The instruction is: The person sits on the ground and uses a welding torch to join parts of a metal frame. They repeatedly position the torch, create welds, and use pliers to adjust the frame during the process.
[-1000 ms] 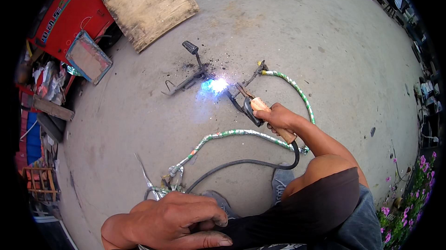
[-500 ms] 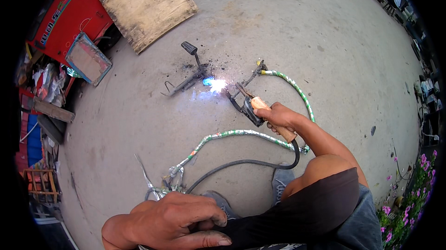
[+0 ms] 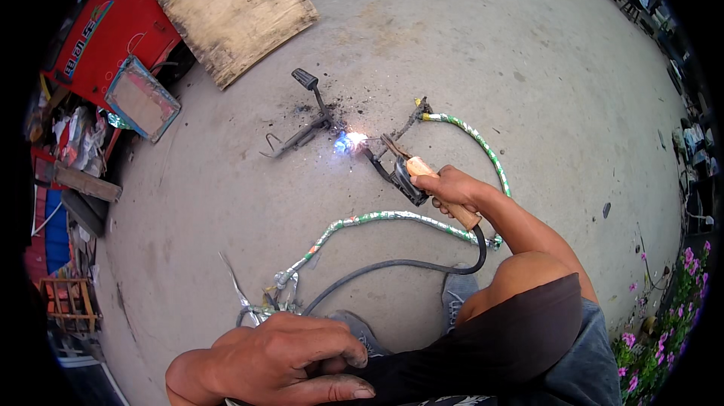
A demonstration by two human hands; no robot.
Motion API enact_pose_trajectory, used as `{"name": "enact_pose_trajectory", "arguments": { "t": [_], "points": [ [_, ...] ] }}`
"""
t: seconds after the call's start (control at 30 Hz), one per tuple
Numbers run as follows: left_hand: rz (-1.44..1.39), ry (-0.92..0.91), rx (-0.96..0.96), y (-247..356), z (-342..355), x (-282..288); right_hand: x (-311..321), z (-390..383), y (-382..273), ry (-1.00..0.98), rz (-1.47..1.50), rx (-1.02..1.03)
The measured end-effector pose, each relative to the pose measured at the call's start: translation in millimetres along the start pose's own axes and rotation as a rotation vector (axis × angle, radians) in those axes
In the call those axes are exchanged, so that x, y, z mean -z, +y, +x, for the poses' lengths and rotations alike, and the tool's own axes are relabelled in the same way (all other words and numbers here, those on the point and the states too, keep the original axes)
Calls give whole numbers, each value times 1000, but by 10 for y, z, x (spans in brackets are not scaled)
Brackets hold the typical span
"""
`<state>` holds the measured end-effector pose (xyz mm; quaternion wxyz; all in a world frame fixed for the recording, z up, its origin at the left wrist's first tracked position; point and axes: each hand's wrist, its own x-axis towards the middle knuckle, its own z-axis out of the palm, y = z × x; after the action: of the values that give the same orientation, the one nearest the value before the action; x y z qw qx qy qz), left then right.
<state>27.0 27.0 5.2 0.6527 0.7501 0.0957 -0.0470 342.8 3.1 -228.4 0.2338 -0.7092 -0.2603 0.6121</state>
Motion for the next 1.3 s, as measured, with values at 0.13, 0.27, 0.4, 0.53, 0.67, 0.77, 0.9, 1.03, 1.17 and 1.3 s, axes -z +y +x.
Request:
{"name": "enact_pose_trajectory", "arguments": {
  "t": [0.13,0.27,0.4,0.53,0.67,0.77,0.9,1.03,1.17,1.3],
  "points": [
    [6,5,6,0,3,0,6,-10,-16,-4,-4,-1],
    [95,72,-50,-15,-32,-13,2,-6,-17,-2,0,-4],
    [6,11,-4,-26,6,-9,4,1,-12,-4,-1,-5],
    [9,9,1,-25,5,-6,11,22,4,-14,2,-3],
    [-5,6,8,-27,6,-5,13,40,14,-7,-9,-2],
    [-6,4,15,-20,7,-9,13,41,1,-5,-18,-6],
    [-4,7,16,-24,5,-18,15,27,-11,-7,-15,-9],
    [13,-2,39,0,14,-1,20,57,29,-6,-6,0],
    [22,-5,40,2,17,-1,27,55,17,-13,-1,0],
    [23,3,48,-1,16,-7,20,27,-25,-16,-2,-2]
  ]
}}
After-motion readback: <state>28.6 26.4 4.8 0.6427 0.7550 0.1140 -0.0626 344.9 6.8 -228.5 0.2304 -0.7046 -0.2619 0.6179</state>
